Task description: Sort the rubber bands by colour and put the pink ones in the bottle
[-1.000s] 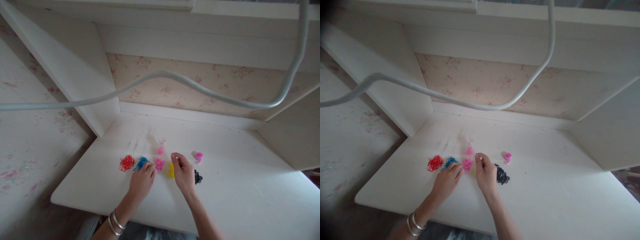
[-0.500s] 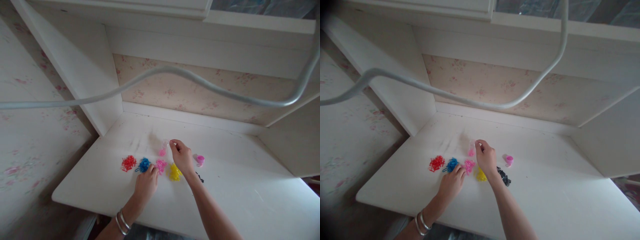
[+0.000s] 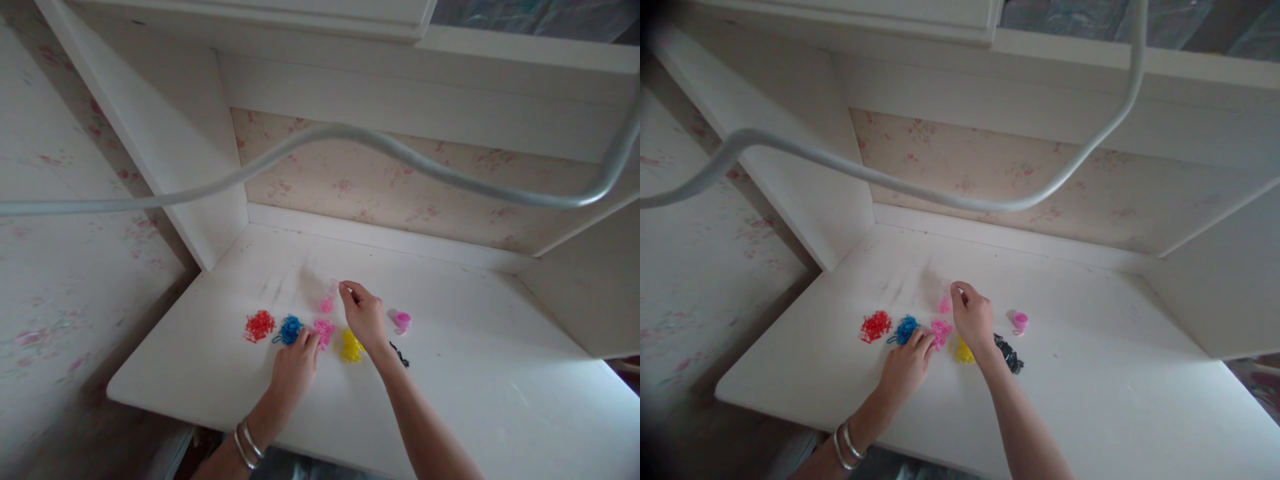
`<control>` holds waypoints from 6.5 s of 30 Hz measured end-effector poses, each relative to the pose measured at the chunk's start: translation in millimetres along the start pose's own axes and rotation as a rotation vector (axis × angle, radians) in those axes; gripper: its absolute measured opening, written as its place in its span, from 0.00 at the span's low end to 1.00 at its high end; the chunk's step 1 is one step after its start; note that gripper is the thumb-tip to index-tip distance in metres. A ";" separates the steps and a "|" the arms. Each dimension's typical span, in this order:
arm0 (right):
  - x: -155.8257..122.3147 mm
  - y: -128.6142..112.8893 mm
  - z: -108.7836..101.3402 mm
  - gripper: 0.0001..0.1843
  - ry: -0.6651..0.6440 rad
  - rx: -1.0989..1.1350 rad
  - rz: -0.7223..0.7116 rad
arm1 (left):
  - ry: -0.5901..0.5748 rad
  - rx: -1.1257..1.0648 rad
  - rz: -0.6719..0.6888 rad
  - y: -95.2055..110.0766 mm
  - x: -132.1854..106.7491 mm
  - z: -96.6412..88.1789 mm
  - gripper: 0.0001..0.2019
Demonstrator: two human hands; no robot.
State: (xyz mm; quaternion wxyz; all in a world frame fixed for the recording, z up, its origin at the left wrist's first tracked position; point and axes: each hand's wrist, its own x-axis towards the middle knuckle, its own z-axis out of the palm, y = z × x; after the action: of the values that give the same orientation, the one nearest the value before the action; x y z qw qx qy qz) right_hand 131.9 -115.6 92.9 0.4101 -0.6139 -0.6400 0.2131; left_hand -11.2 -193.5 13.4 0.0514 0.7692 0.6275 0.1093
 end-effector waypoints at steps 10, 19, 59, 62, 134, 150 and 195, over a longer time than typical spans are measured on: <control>-64.7 29.1 7.3 0.21 -0.101 0.044 0.116 | 0.002 -0.083 -0.026 -3.6 1.0 3.1 0.12; -94.9 43.8 13.8 0.17 -0.257 -0.205 0.087 | 0.034 -0.237 -0.030 -6.4 1.6 -2.1 0.12; -147.0 80.2 8.6 0.24 -0.058 0.358 0.287 | 0.175 -0.641 -0.103 0.3 39.4 -56.0 0.14; -142.7 78.1 6.6 0.23 -0.120 0.328 0.236 | 0.110 -0.458 -0.054 1.3 34.1 -47.4 0.12; -24.4 5.4 11.6 0.22 -0.029 0.191 0.146 | 0.044 -1.084 -0.330 -4.9 -31.8 8.6 0.16; -115.2 44.4 49.4 0.12 -0.210 -0.445 -0.010 | 0.126 -0.998 -0.349 -16.8 -16.6 -17.4 0.15; -110.9 62.4 42.0 0.18 -0.065 0.112 0.062 | 0.345 -0.478 -0.061 6.5 97.6 -73.4 0.11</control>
State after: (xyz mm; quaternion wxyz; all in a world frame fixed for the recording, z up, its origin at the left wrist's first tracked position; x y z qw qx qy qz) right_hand 127.0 -202.7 -8.8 0.4160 -0.6022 -0.6206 0.2813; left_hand -3.6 -103.8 96.1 0.1271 0.6859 0.6064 0.3817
